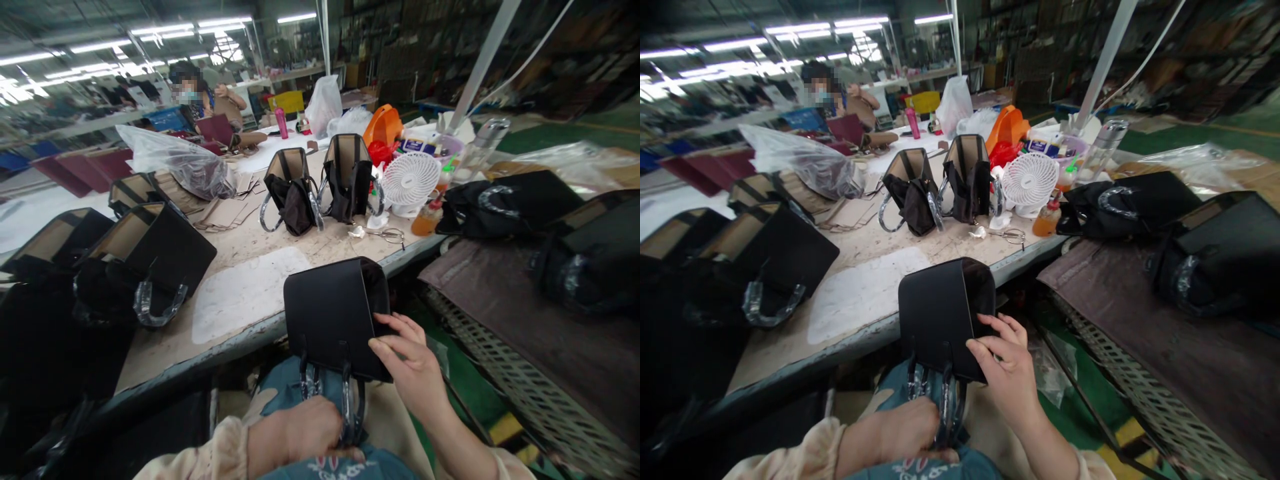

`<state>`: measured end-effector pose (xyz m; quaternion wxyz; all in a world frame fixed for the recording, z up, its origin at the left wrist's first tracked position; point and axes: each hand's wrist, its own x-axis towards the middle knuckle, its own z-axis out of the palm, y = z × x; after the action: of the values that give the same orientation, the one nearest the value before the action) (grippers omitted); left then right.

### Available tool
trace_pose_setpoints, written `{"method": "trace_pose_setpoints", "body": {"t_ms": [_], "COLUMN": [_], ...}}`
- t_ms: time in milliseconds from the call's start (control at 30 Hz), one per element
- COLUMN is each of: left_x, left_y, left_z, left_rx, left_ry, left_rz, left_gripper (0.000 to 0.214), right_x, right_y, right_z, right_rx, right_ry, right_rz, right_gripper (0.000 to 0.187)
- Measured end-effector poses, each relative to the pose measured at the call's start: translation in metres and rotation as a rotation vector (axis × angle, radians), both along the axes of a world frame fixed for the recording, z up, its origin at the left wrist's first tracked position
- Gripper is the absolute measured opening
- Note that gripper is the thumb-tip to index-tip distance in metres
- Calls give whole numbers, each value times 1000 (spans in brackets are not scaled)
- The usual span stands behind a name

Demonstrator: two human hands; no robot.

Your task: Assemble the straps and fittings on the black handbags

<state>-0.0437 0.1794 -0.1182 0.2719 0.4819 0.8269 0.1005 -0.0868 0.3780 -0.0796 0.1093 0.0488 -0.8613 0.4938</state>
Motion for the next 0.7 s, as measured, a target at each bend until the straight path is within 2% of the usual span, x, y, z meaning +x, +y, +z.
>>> {"method": "trace_pose_setpoints", "body": {"t_ms": [233,400,567,700], "left_x": [-3,-3,-3,-4], "left_y": [2,5,4,2], "left_z": [22,26,27,28], "left_rx": [-15,-72,-88,-68], "left_ry": [-19,17,-42,-55], "left_rz": [32,32,59,86], "left_gripper": [51,52,50,51], "right_x": [-59,-82,-65,-33], "right_y": [-11,-14,2,20], "right_z": [15,22,21,14], "right_rx": [-32,-104,-245,-180], "right_ry": [133,187,121,170], "right_rz": [-43,-96,-184,-184], "right_gripper": [20,23,20,12]}}
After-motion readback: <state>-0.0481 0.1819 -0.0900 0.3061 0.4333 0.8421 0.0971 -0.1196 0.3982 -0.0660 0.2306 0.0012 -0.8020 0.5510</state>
